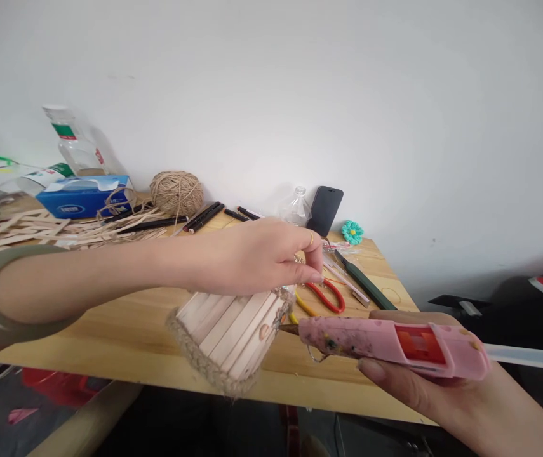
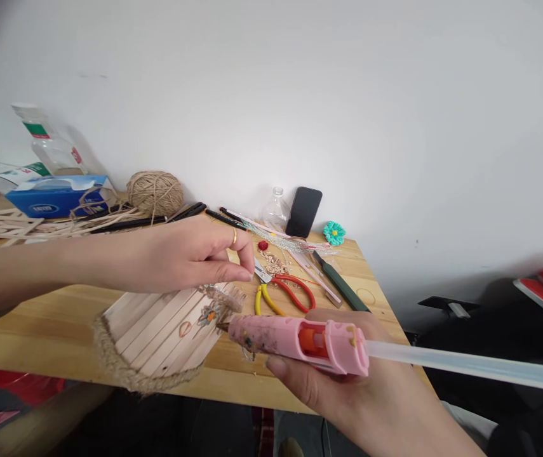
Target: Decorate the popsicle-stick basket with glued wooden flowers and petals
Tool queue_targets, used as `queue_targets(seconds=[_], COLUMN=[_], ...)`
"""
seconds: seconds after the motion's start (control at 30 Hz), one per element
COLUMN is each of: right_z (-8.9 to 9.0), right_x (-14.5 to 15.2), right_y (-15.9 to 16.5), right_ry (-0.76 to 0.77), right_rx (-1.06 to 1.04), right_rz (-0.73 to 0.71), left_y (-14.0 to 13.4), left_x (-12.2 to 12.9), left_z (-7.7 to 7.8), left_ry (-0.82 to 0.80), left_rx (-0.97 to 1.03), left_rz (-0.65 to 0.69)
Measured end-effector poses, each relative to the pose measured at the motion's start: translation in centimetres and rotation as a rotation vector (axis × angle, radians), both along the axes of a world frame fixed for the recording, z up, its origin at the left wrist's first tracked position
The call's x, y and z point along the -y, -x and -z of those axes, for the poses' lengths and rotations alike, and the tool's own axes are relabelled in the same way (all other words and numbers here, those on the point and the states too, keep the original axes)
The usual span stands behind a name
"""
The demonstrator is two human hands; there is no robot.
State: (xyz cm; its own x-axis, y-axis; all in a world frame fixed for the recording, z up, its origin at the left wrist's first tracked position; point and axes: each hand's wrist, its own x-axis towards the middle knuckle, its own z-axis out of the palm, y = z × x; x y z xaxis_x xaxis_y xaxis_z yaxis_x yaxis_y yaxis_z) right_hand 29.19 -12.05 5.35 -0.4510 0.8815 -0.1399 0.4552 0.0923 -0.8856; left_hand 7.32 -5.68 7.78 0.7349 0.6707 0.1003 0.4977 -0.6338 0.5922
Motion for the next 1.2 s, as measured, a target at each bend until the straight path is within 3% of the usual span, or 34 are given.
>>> queue_targets(seconds=[0.27,0.53,0.87,1.07,1.2], right_z=[-0.1,-1.0,-1.1,-1.1,-0.8], right_x=[0.3,0.4,0.1,0.3,0.3], right_y=[-0.1,0.9,0.2,0.4,0.2], right_ry=[-0.063,0.084,-0.137,-0.025,-0.050], right_rx=[0.039,-0.051,0.224,0.121,0.096], right_rz=[0.039,0.065,-0.026,-0.002,-0.052], left_y=[-0.2,-0.2,-0.5,-0.4,-0.4], left_x=[0.5,0.0,0.5,0.5,0.3], left_z=[-0.7,-0.2,-0.8,-0.9,-0.6], left_ry=[0.044,-0.008,0.015,0.020,-0.002], left_rx=[-0.053,-0.005,-0.046,-0.044,-0.035], left_rz=[-0.064,-0.043,-0.071,-0.070,-0.056])
